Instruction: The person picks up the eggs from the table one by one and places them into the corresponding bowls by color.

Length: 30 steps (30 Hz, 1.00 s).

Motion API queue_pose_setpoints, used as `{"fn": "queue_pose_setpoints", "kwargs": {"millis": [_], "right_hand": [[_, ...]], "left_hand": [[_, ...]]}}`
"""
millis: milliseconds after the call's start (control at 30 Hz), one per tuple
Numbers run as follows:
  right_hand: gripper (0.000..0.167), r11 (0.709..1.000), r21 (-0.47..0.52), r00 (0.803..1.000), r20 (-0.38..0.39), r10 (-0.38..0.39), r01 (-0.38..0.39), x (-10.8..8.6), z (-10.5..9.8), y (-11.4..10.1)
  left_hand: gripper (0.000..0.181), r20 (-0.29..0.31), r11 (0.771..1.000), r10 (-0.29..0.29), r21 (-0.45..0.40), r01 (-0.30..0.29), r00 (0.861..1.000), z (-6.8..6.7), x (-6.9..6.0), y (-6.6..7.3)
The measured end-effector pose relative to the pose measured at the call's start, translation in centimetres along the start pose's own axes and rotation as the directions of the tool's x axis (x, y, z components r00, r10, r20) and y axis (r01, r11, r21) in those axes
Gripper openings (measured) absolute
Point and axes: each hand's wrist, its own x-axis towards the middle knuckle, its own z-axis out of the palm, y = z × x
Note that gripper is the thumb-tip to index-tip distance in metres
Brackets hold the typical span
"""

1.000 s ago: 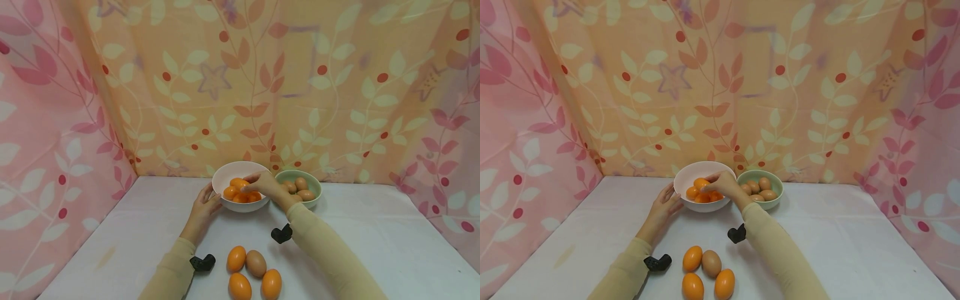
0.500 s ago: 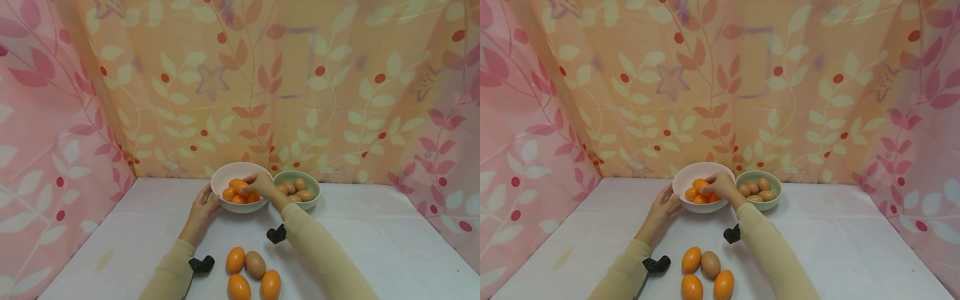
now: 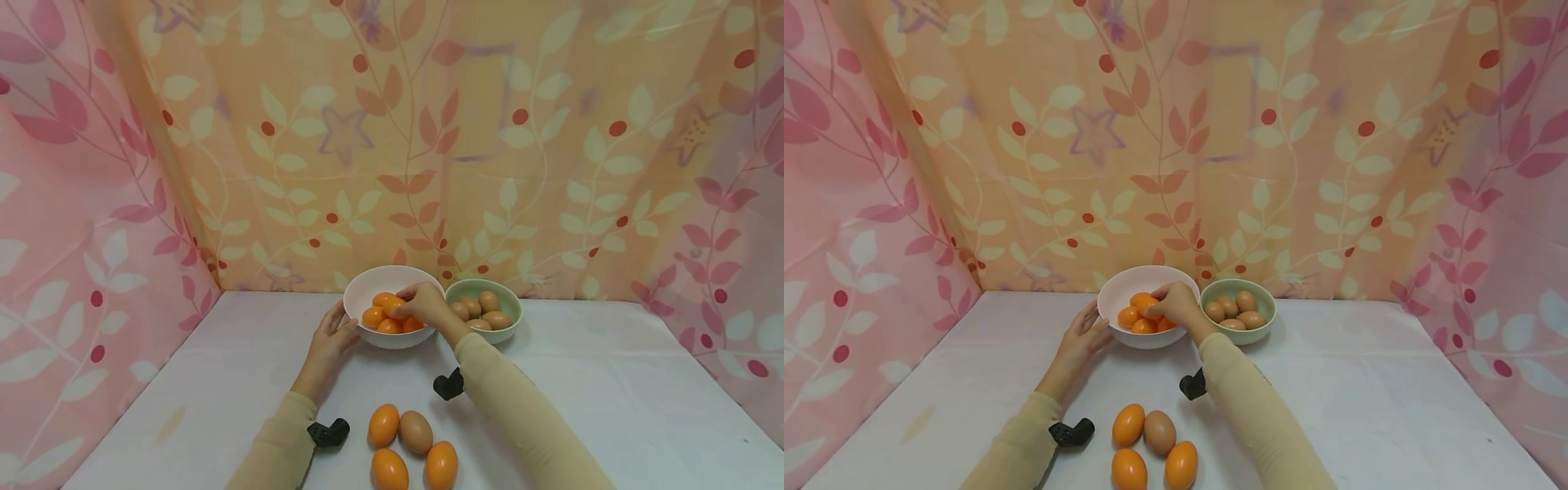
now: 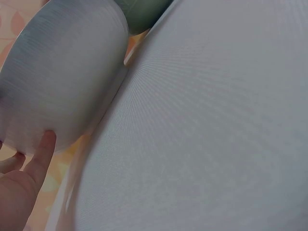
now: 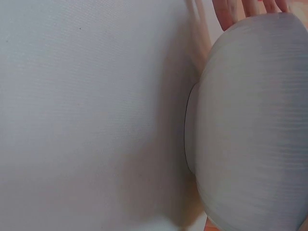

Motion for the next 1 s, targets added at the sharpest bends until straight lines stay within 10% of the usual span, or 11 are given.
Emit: {"fn": "queue_pose_setpoints", "kwargs": {"millis": [633, 1000], "right_hand": [[0.044, 1.0, 0.013, 1.0, -0.02, 0.005, -0.005, -0.4, 0.0, -0.2], [0.041, 0.959, 0.28, 0.996, 0.055, -0.067, 0.049, -5.3, -2.0, -0.3]], "left_hand": [[0.068, 0.013, 0.999, 0.038, 0.003, -0.038, 0.999, -0.1, 0.1, -0.3], [0.065, -0.003, 1.0, -0.005, 0.0, 0.005, 1.0, -0.1, 0.2, -0.3]]}}
